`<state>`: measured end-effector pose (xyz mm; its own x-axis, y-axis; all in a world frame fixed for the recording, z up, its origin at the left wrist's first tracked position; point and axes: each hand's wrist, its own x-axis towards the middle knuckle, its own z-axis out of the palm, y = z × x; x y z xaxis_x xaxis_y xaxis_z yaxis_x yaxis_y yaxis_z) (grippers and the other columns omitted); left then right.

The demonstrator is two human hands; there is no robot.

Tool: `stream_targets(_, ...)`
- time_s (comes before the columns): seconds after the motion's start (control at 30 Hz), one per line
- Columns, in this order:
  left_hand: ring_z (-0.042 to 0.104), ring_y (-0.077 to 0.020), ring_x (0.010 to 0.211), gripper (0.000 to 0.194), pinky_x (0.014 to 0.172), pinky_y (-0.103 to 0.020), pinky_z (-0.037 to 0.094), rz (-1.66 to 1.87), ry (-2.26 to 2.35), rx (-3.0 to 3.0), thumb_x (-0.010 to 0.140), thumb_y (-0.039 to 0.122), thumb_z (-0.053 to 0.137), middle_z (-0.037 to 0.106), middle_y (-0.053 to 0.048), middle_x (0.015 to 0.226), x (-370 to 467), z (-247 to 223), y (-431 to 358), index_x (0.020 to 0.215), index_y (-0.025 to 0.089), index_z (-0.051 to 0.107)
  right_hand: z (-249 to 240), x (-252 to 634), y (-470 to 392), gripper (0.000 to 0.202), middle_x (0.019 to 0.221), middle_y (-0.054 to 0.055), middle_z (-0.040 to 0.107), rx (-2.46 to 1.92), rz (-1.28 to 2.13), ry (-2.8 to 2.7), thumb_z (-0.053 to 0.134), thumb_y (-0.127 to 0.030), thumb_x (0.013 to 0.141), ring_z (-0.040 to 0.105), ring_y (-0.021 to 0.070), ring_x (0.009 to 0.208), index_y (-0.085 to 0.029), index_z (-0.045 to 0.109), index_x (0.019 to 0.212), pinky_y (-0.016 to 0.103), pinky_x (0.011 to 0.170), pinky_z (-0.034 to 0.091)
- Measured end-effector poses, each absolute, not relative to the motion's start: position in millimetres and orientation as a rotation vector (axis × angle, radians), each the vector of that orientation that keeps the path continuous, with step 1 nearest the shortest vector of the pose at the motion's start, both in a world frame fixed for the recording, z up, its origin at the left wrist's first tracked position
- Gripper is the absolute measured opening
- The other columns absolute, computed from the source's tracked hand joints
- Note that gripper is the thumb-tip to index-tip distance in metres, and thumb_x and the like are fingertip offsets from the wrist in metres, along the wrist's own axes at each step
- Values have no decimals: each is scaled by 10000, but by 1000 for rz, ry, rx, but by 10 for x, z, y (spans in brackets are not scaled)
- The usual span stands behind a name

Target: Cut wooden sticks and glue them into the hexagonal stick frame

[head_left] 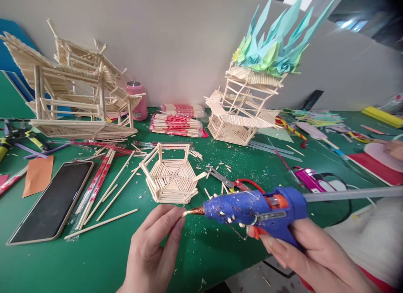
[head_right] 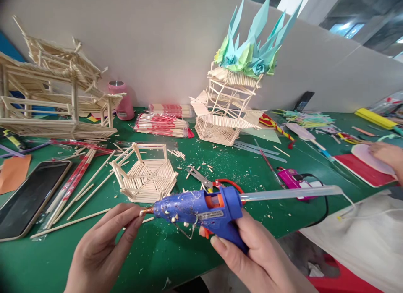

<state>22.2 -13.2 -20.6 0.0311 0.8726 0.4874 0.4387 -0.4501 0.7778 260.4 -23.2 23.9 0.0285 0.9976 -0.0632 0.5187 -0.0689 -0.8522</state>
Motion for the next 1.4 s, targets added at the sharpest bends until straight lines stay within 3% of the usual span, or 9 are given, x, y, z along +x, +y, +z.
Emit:
stream_targets(0.23,605,-74,691,192,639,-114,465,1391,1338,1921,807,44,553,626,2,823,213,-219,-129,916,199,588,227,2698,-212,246,549,1,644,-1656,943,-1712,613,-435,764,637,231,623,-275,701,929,310,570,561)
stream_targets(0.47,594,-77,663,197,613,-121,463,1403,1335,1885,799,40,559,622,9,799,222,-211,-130,896,208,589,200,2747,-197,224,596,-15,605,-1650,929,-1835,579,-390,815,513,136,444,-310,654,1010,200,350,443)
stream_targets(1.4,592,-95,680,220,591,-145,475,1435,1280,1755,792,44,565,636,12,805,227,-256,-140,906,228,606,255,2701,-191,152,604,-22,605,-1615,909,-1878,532,-387,854,537,121,469,-286,623,923,172,397,480)
